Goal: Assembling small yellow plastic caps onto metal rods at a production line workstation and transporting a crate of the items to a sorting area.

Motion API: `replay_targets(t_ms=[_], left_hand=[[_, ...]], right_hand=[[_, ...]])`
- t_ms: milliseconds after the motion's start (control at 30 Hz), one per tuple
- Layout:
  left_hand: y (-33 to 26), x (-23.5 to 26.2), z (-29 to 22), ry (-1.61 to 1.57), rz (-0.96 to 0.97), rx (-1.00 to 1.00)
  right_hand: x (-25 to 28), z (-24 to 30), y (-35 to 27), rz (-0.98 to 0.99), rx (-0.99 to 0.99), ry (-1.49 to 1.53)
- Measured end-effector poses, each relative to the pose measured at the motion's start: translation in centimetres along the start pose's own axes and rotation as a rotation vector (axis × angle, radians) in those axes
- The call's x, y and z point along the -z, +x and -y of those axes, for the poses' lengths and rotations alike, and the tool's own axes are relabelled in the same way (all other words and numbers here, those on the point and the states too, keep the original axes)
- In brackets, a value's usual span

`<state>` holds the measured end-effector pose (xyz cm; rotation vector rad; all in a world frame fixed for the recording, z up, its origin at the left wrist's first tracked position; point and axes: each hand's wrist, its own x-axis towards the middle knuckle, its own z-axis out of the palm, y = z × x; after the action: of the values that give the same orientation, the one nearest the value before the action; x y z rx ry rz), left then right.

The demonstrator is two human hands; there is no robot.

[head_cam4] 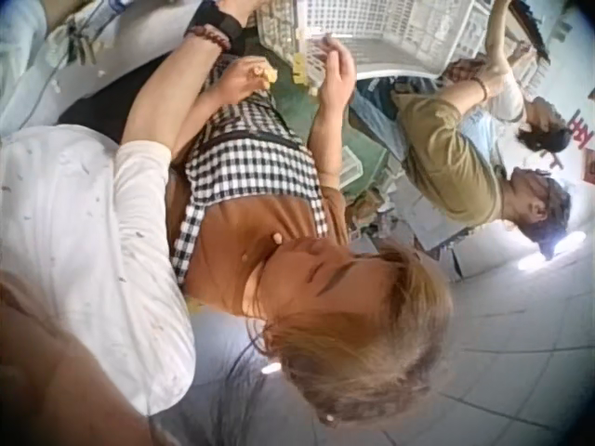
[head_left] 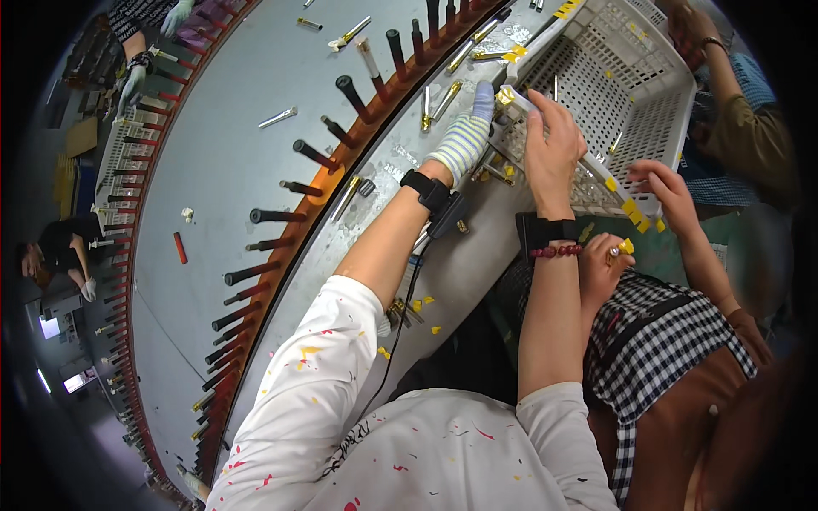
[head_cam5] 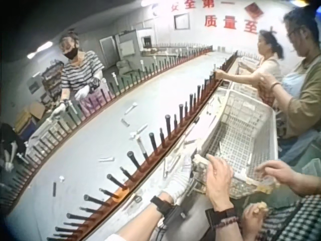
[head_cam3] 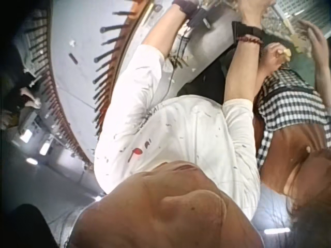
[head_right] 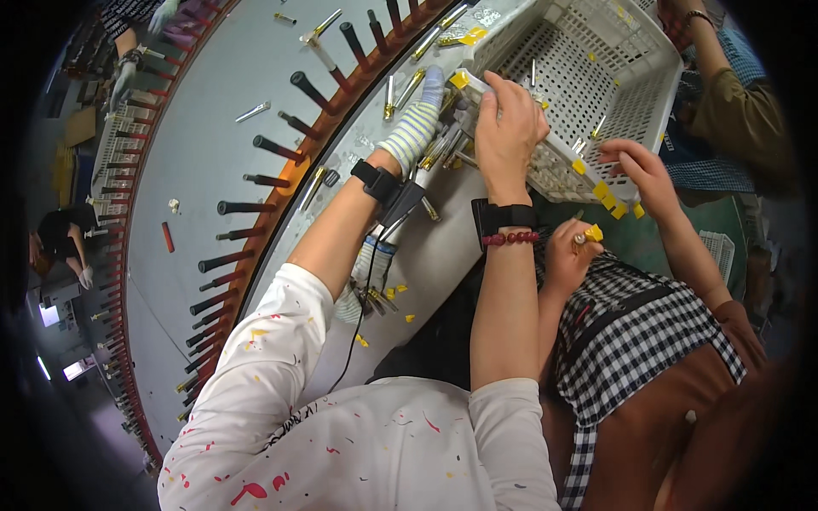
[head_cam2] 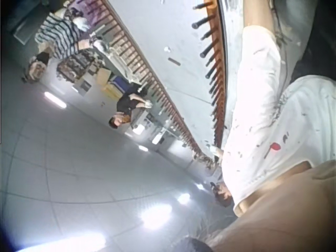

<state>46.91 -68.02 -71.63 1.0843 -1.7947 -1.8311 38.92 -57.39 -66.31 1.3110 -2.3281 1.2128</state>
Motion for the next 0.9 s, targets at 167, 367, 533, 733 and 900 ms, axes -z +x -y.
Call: replay_targets(t_ms=[167,367,533,733,900], left_hand=[[-0.4,-0.5,-1.9,0.029,-0.029,0.055],[-0.6,-0.3,-2.4,-0.120,-0.016,-0.198],[-0.2,0.0,-2.1,-0.020,0.024,-0.188],[-6.1,1.7,-5.1,-0.440,-0.088,-0.362],[-12.1,5.6,-5.6,-0.647,-0.028,-0.174]], right_hand=[[-0.4,-0.9,0.4,0.000,-0.031,-0.011],[-0.6,-0.3,0.3,-0.018,-0.029,-0.023],[-1.1,-0.9,0.0,-0.031,-0.016,-0.031],[-2.6,-2.2,1.3,-0.034,0.023,-0.119],[-0.5,-1.5,3.0,-0.014,-0.066,0.154]])
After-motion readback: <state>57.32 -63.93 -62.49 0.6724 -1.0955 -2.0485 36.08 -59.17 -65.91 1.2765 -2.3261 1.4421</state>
